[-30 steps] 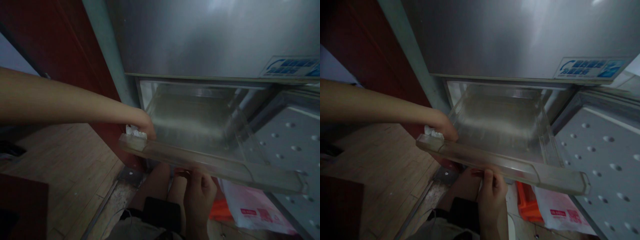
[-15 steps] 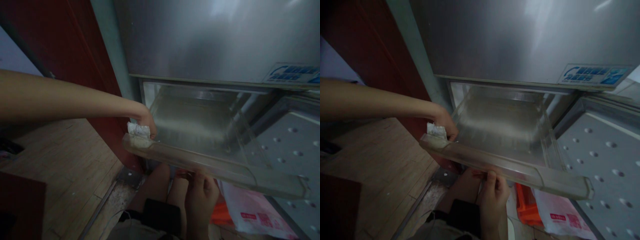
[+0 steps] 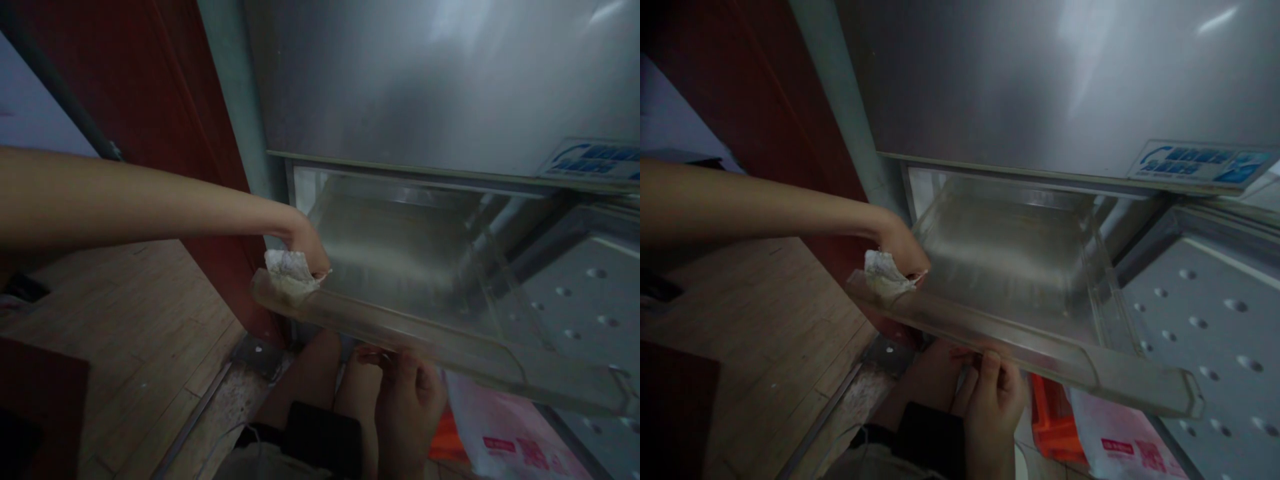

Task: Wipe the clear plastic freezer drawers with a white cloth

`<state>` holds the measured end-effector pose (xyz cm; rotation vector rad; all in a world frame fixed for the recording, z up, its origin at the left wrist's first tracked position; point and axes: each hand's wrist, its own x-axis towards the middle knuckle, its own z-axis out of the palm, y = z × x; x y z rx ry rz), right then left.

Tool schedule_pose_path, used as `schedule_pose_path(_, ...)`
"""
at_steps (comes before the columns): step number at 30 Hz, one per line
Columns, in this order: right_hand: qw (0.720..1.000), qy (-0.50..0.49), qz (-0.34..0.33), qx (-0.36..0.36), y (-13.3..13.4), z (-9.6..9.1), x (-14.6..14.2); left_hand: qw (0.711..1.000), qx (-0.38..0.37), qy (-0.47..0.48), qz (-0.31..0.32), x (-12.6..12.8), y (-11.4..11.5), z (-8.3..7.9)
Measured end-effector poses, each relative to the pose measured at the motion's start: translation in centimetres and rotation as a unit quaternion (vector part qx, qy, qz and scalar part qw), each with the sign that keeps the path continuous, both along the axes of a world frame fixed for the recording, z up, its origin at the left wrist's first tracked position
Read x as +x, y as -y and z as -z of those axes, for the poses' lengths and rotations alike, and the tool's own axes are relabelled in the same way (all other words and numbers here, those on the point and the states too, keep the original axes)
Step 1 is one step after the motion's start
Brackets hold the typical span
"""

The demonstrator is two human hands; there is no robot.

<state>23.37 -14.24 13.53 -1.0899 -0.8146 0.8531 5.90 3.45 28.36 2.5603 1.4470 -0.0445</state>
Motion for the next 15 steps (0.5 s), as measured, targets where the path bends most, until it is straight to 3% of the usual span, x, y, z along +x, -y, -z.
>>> schedule_pose_path(5,1.0,-0.003,0.003,-0.001,-0.1,0.2,0.0,0.999,-0.04,0.01,-0.015,0.5,1.9,1.2)
schedule_pose_path(7,1.0,0.005,0.007,-0.001,-0.1,0.4,0.1,0.988,-0.153,-0.026,-0.002,1.1,2.2,0.8)
schedule_pose_path(9,1.0,0.007,0.008,0.006,-0.1,0.3,0.1,0.945,-0.315,-0.085,0.012,1.5,2.0,-0.1)
schedule_pose_path(11,1.0,0.014,0.007,0.009,-0.1,0.2,0.1,0.894,-0.427,-0.131,0.016,1.7,1.5,-1.1)
schedule_pose_path(15,1.0,0.025,0.01,0.004,-0.1,-0.1,0.1,0.869,-0.481,-0.115,0.02,1.6,1.0,-1.6)
